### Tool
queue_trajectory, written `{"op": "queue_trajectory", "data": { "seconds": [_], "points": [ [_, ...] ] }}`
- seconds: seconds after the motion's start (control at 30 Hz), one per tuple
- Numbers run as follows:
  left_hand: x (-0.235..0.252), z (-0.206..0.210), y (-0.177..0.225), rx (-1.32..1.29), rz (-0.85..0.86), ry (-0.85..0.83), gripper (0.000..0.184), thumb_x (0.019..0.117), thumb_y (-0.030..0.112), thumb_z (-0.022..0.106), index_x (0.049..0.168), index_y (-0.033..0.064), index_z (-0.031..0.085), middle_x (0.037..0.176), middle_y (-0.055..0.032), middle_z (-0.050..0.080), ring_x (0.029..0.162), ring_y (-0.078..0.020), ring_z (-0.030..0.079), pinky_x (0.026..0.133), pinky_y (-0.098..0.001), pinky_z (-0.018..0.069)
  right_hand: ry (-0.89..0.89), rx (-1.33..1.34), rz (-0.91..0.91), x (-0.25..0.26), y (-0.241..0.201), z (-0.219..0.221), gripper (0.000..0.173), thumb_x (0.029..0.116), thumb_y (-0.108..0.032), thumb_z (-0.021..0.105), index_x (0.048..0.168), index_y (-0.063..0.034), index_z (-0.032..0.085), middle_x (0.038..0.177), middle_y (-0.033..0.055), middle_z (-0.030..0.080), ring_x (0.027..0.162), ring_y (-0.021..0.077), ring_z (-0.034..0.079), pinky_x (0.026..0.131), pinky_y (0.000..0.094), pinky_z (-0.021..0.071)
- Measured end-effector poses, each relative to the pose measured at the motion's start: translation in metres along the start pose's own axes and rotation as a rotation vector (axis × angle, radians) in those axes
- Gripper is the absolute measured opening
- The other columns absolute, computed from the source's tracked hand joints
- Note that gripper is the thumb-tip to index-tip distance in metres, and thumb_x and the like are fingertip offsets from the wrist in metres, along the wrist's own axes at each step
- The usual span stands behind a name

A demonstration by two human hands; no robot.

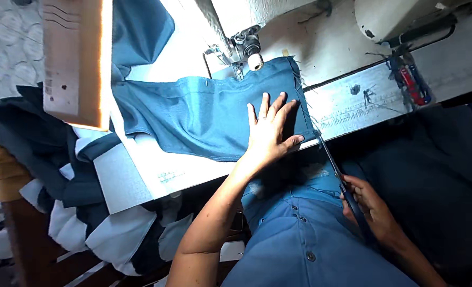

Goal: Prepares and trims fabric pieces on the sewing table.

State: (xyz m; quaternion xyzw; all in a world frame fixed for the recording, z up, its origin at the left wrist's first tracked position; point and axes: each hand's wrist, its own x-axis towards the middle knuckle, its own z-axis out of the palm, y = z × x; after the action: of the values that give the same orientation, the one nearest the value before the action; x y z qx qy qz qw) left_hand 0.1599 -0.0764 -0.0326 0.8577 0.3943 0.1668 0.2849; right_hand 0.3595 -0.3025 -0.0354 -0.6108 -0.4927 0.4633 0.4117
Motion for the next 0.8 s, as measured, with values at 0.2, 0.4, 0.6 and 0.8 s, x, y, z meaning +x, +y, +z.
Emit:
{"op": "queue_trajectory", "data": {
  "seconds": [0.2, 0.4, 0.6, 0.8],
  "points": [
    [-0.008, -0.004, 0.011, 0.012, -0.042, -0.019, 0.082, 0.0916, 0.041, 0.069, 0.157, 0.0038, 0.038, 0.164, -0.0150, 0.035, 0.156, -0.0457, 0.014, 0.113, -0.0798, -0.0028, 0.032, -0.054, -0.042, 0.022, 0.000, 0.008, 0.072, 0.0928, -0.047, 0.066, 0.136, 0.0088, 0.052, 0.101, 0.0033, 0.067, 0.085, -0.0064, 0.061, 0.076, 0.0118, 0.0528],
    [-0.008, -0.002, 0.008, 0.003, -0.026, -0.011, 0.074, 0.0926, 0.044, 0.066, 0.152, 0.0051, 0.045, 0.164, -0.0149, 0.036, 0.156, -0.0456, 0.014, 0.113, -0.0797, -0.0033, 0.010, -0.049, -0.129, 0.004, 0.003, -0.008, 0.070, 0.0971, -0.052, 0.061, 0.140, 0.0015, 0.049, 0.119, 0.0012, 0.068, 0.095, -0.0097, 0.060, 0.082, 0.0102, 0.0506],
    [-0.008, -0.001, 0.007, 0.000, -0.019, -0.005, 0.076, 0.0928, 0.045, 0.065, 0.154, 0.0054, 0.043, 0.164, -0.0148, 0.037, 0.155, -0.0459, 0.015, 0.113, -0.0797, -0.0031, -0.020, -0.057, -0.034, 0.000, 0.000, -0.005, 0.073, 0.0931, -0.050, 0.066, 0.138, 0.0053, 0.053, 0.107, 0.0027, 0.069, 0.087, -0.0080, 0.061, 0.076, 0.0100, 0.0514],
    [-0.008, -0.001, 0.007, -0.003, -0.026, -0.011, 0.077, 0.0920, 0.044, 0.067, 0.155, 0.0059, 0.043, 0.164, -0.0134, 0.037, 0.156, -0.0444, 0.015, 0.113, -0.0789, -0.0040, 0.032, -0.006, -0.024, 0.024, 0.001, 0.012, 0.070, 0.0938, -0.046, 0.065, 0.135, 0.0087, 0.052, 0.103, 0.0002, 0.068, 0.086, -0.0083, 0.061, 0.076, 0.0108, 0.0523]
  ]
}}
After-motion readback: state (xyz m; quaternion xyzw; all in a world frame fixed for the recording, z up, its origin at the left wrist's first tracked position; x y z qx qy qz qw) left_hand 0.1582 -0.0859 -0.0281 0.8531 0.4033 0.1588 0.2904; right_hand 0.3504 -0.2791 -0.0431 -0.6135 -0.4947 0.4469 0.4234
